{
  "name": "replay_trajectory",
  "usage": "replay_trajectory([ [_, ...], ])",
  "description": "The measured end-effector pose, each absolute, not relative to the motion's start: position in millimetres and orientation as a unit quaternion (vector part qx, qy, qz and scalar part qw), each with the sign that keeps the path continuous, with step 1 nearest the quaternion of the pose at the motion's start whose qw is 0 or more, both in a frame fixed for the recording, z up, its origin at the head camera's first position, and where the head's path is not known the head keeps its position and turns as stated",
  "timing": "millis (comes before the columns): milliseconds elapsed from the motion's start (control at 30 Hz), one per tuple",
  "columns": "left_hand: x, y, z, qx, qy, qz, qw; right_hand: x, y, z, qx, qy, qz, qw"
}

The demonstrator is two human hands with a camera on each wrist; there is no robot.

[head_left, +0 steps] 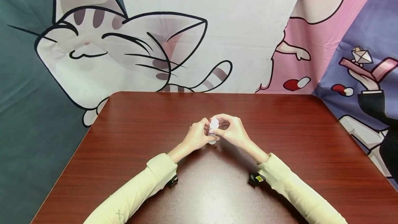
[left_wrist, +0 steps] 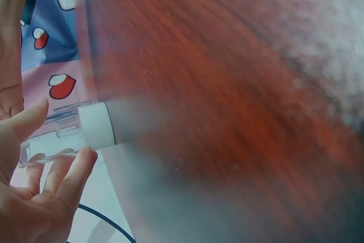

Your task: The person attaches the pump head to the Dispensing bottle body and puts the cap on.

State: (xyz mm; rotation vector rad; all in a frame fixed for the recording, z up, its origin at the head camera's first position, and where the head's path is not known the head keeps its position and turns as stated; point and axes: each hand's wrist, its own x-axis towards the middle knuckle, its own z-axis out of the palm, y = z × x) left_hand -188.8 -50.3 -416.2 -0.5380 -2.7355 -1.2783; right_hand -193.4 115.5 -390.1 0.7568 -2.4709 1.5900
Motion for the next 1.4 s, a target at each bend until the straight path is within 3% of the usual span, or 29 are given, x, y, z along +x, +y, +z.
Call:
replay_trajectory([
  [367, -188.0, -50.9, -413.2, -0.182, -0.897, -0.401, 0.042, -190.8, 111.2, -403.3, 0.217, -0.819, 0.520, 0.110],
  [1400, -186.1, -46.2, -415.1, -0.174, -0.913, -0.360, 0.081, -178.8, 99.6, -406.5, 0.174, -0.832, 0.494, 0.182],
])
